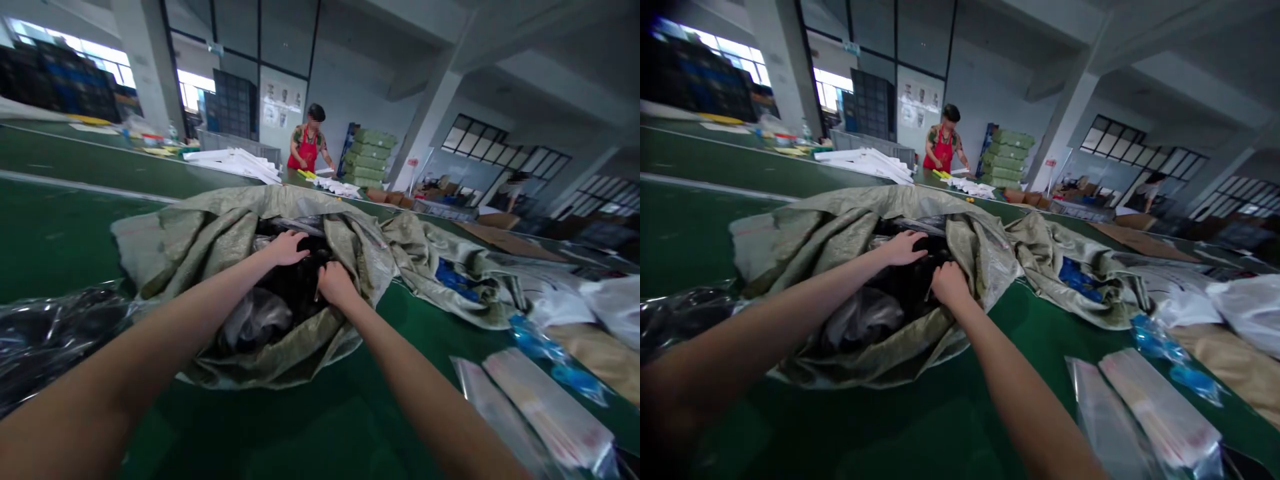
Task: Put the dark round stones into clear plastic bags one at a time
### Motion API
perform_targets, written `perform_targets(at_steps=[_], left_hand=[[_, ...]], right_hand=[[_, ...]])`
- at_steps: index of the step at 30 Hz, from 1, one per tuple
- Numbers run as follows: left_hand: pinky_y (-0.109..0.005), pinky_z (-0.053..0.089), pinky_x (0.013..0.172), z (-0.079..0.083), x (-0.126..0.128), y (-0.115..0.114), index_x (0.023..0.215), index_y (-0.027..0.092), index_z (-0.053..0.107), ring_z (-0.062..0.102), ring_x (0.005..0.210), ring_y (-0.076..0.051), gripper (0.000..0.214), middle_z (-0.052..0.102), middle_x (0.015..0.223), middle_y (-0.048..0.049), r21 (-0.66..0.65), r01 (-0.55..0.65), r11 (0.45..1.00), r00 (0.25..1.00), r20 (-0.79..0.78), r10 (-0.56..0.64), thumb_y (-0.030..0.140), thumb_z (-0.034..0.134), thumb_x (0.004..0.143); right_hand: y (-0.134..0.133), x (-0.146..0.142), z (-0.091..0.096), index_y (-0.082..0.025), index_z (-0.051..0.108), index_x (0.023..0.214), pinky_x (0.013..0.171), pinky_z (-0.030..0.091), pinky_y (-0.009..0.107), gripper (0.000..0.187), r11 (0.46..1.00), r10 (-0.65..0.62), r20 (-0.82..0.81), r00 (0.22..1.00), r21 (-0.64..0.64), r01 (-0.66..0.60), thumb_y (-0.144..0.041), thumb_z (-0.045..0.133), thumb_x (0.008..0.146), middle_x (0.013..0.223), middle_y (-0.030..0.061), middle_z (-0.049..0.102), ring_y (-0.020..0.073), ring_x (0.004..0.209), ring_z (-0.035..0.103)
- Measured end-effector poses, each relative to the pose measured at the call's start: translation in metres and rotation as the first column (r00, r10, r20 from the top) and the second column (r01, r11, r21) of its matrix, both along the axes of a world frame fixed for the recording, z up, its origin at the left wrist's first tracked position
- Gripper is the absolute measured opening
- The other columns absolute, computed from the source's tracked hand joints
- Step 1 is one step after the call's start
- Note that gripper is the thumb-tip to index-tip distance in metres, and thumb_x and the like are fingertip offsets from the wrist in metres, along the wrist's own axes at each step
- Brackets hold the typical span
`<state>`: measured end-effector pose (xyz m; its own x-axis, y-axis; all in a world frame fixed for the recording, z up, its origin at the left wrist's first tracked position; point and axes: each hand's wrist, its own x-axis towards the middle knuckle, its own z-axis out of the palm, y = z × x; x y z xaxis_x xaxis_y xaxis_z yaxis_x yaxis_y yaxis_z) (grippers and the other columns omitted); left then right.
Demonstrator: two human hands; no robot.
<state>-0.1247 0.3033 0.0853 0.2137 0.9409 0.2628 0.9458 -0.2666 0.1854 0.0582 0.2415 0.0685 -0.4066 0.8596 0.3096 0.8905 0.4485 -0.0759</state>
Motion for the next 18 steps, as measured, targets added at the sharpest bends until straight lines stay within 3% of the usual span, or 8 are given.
perform_targets(at_steps=[2, 4, 6, 10, 13, 18], left_hand=[[-0.038, 0.034, 0.107, -0.011, 0.01, 0.013, 0.14, 0.019, 0.044, 0.04, 0.136, -0.029, 0.065, 0.046, 0.146, -0.0135, -0.163, 0.071, 0.984, 0.992, -0.088, -0.086, 0.057, 0.043, 0.088], [-0.04, 0.035, 0.106, -0.019, 0.021, 0.023, 0.135, 0.019, 0.05, 0.044, 0.132, -0.03, 0.063, 0.053, 0.14, -0.0133, -0.273, 0.095, 0.957, 0.985, -0.116, -0.131, 0.06, 0.041, 0.087], [-0.042, 0.038, 0.102, -0.023, 0.03, 0.026, 0.132, 0.017, 0.052, 0.051, 0.125, -0.031, 0.062, 0.06, 0.132, -0.0152, -0.302, 0.088, 0.949, 0.985, -0.118, -0.129, 0.058, 0.041, 0.086], [-0.04, 0.039, 0.101, -0.023, 0.029, 0.014, 0.132, 0.014, 0.051, 0.053, 0.121, -0.03, 0.062, 0.064, 0.123, -0.0152, -0.291, 0.085, 0.953, 0.988, -0.1, -0.119, 0.054, 0.043, 0.085], [-0.036, 0.038, 0.102, -0.02, 0.019, -0.006, 0.135, 0.019, 0.049, 0.049, 0.124, -0.027, 0.061, 0.062, 0.128, -0.0096, -0.285, 0.12, 0.951, 0.986, -0.074, -0.146, 0.055, 0.04, 0.087], [-0.028, 0.036, 0.105, -0.022, 0.016, -0.056, 0.137, 0.021, 0.05, 0.051, 0.124, -0.02, 0.055, 0.059, 0.134, -0.005, -0.245, 0.323, 0.914, 0.945, 0.027, -0.326, 0.049, 0.04, 0.091]], right_hand=[[0.016, 0.005, 0.0, 0.0, 0.064, 0.113, 0.096, 0.04, 0.049, 0.041, 0.963, -0.268, 0.032, 0.963, 0.009, 0.268, -0.022, 0.033, 0.097, 0.119, 0.0292, 0.059, 0.0353, 0.116, 0.054], [0.033, 0.015, 0.003, -0.001, 0.064, 0.115, 0.099, 0.038, 0.052, 0.041, 0.948, -0.302, 0.103, 0.948, -0.073, 0.31, -0.022, 0.035, 0.096, 0.124, 0.0288, 0.058, 0.0386, 0.121, 0.051], [0.044, 0.022, 0.005, -0.002, 0.062, 0.119, 0.101, 0.036, 0.052, 0.043, 0.936, -0.319, 0.109, 0.941, -0.123, 0.331, -0.026, 0.036, 0.096, 0.127, 0.027, 0.058, 0.0394, 0.124, 0.049], [0.043, 0.02, 0.003, -0.003, 0.066, 0.113, 0.095, 0.043, 0.041, 0.047, 0.906, -0.314, 0.113, 0.943, -0.262, 0.333, -0.034, 0.036, 0.095, 0.116, 0.0239, 0.066, 0.0339, 0.112, 0.061], [0.027, 0.011, -0.001, -0.002, 0.061, 0.12, 0.094, 0.044, 0.039, 0.047, 0.902, -0.306, 0.096, 0.947, -0.288, 0.321, -0.034, 0.037, 0.095, 0.12, 0.0254, 0.063, 0.0331, 0.112, 0.062], [-0.021, 0.009, -0.005, -0.014, 0.057, 0.121, 0.094, 0.044, 0.036, 0.039, 0.938, -0.14, 0.006, 0.99, -0.319, 0.134, -0.034, 0.033, 0.098, 0.116, 0.0164, 0.067, 0.0272, 0.108, 0.063]])
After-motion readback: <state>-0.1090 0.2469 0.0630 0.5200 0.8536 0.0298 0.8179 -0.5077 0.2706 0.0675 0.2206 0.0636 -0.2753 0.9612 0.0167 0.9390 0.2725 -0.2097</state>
